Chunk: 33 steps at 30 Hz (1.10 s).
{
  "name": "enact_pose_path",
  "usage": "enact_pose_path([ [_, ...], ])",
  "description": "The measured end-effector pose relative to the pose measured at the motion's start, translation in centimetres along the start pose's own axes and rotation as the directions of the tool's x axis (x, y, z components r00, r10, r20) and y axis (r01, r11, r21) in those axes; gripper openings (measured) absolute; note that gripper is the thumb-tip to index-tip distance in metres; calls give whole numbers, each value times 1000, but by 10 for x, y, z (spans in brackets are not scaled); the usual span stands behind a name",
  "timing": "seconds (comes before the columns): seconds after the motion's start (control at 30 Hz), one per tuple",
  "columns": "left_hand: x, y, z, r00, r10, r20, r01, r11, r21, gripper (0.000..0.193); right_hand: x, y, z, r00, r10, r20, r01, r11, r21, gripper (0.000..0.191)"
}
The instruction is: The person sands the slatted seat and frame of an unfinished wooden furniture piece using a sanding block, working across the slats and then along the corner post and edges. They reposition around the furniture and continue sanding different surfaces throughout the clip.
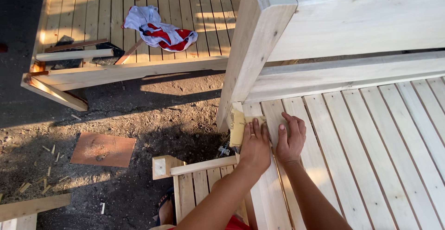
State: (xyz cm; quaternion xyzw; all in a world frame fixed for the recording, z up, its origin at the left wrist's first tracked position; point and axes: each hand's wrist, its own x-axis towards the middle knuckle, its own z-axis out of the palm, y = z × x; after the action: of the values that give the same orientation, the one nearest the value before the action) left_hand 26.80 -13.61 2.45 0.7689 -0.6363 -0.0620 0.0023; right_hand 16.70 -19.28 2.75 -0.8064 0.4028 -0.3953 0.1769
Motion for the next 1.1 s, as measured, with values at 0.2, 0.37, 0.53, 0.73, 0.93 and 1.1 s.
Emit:
enact_pose_path([
  [0.2,26,0,-13,989,-142,31,145,976,-165,69,-1,-5,-5,1000,13,-4,-13,1000,22,39],
  [0.37,11,1,-15,996,-57,70,60,998,-37,74,-2,-2,-4,999,45,11,-45,999,-30,41],
  [0.53,5,-1,-21,990,-117,-80,108,989,-104,65,-3,3,-6,984,129,122,-115,987,-112,44],
  [0.73,10,-18,-24,998,13,-66,-22,990,-140,59,-9,4,-48,917,-185,354,253,955,-155,51],
  [0.93,8,-10,-24,999,-13,-42,3,976,-216,61,-17,-1,-59,914,-81,396,175,963,-205,52],
  [1.1,3,2,-27,1000,-18,15,21,978,-209,68,-18,-3,-64,920,-67,387,149,971,-188,52],
])
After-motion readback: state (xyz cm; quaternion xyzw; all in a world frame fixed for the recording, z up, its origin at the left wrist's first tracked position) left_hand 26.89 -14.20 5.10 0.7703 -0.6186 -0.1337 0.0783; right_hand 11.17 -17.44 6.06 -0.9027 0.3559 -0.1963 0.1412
